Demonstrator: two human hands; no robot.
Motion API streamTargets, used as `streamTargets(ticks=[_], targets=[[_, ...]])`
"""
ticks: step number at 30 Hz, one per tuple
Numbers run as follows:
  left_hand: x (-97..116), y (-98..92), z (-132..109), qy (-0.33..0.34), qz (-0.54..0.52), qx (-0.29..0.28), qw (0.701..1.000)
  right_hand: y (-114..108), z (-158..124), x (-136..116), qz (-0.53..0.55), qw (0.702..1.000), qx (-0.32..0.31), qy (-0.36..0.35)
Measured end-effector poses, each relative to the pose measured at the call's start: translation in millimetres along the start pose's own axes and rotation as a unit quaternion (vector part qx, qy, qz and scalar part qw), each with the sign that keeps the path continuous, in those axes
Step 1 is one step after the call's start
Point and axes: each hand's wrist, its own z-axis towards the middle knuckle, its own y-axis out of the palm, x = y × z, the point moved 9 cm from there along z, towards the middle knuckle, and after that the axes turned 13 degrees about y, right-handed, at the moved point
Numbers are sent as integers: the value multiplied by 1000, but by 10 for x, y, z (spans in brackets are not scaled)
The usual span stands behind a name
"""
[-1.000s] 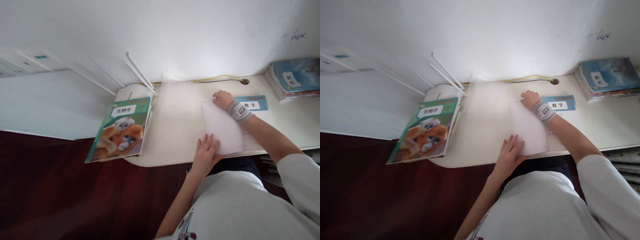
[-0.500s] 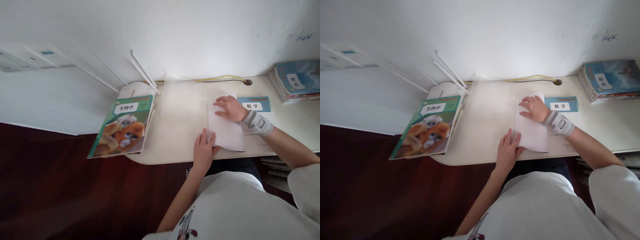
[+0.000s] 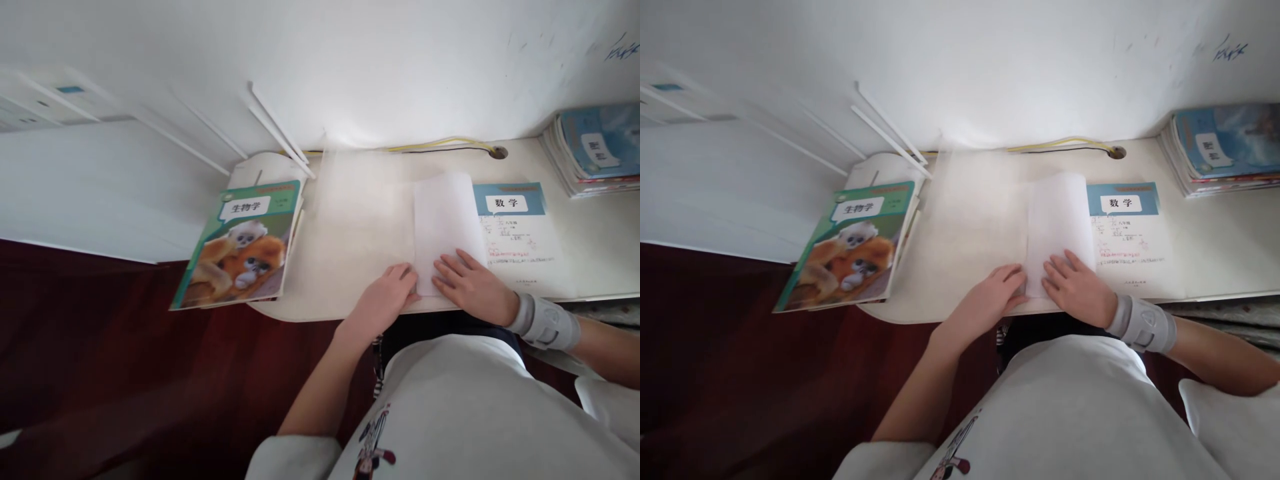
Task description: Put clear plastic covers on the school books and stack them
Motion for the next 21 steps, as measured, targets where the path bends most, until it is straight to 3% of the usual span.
streamTargets(ticks=[5, 8, 13, 16, 18, 21], targets=[[81, -42, 58, 37, 19, -101, 994, 48, -52, 46, -13, 1000, 21, -14], [169, -30, 109, 63, 39, -121, 990, 43, -79, 55, 25, 998, 27, -45], [191, -27, 133, 79, 42, -128, 988, -2, -37, 3, 86, 995, 40, -31], [178, -73, 118, 85, 25, -112, 990, -118, 12, -75, 142, 988, 56, -26], [197, -118, 116, 79, 13, -79, 994, -232, 68, 16, 203, 977, 66, -10], [347, -153, 173, 73, 33, 18, 997, -299, 226, 591, 291, 948, 78, 99]])
